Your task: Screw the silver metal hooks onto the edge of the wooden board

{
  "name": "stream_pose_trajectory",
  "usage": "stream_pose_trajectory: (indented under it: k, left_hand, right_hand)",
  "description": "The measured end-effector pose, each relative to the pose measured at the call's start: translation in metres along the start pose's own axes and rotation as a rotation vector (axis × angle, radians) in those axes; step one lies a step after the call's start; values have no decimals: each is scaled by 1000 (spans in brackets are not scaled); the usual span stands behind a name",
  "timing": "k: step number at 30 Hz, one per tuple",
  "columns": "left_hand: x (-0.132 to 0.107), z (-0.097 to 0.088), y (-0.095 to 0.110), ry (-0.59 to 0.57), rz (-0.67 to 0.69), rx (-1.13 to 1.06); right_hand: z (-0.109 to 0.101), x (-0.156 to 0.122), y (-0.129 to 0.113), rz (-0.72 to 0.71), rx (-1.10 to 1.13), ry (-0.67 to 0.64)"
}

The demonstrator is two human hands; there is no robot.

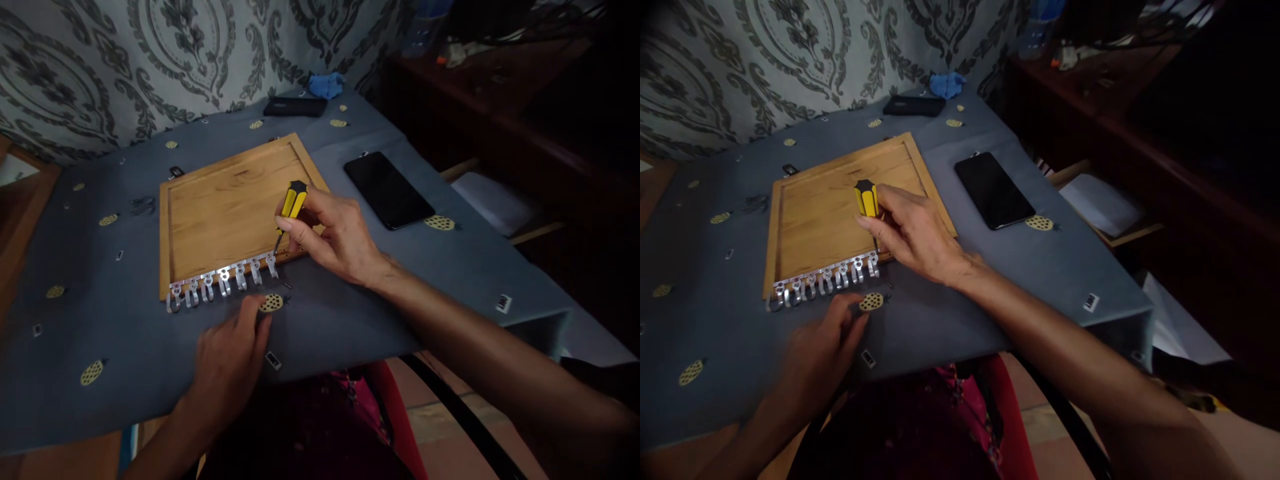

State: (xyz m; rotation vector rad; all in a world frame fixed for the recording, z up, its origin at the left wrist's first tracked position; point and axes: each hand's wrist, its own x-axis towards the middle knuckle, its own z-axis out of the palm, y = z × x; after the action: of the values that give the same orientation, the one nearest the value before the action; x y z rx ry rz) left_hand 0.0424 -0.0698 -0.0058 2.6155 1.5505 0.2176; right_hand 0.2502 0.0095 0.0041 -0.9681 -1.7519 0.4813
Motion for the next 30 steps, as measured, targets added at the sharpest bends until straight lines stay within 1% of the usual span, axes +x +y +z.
stream_pose_trajectory:
  k: [2,4,7,11,13,15,17,19,22,26,30]
  left_hand:
    - [0,4,0,72,61,-54]
    - [2,7,1,133,123,-48]
    - [10,5,5,207,241,81]
    - [26,-8,12,302,466,238]
    - [34,-13,15,330,552,281]
    - [41,-13,19,343,629,310]
    - [46,-10,22,368,685,344]
    - [50,-4,23,374,715,380]
    - [55,2,22,331,731,405]
    - [58,2,21,255,743,401]
    - [56,1,20,214,728,403]
  right_hand:
    - [0,0,-1,15,17,-5]
    - [0,0,-1,19,34,-9]
    - [1,-1,0,14,50,1]
    - [1,-1,2,7,45,3]
    - [1,-1,2,0,37,1]
    - [0,-1,3,-17,25,12]
    - [0,-1,3,-31,14,24]
    - [0,0,3,-50,-2,33]
    - [0,0,2,-53,-5,31]
    - [-1,0,0,-6,30,19]
    - [-1,-1,-1,21,35,13]
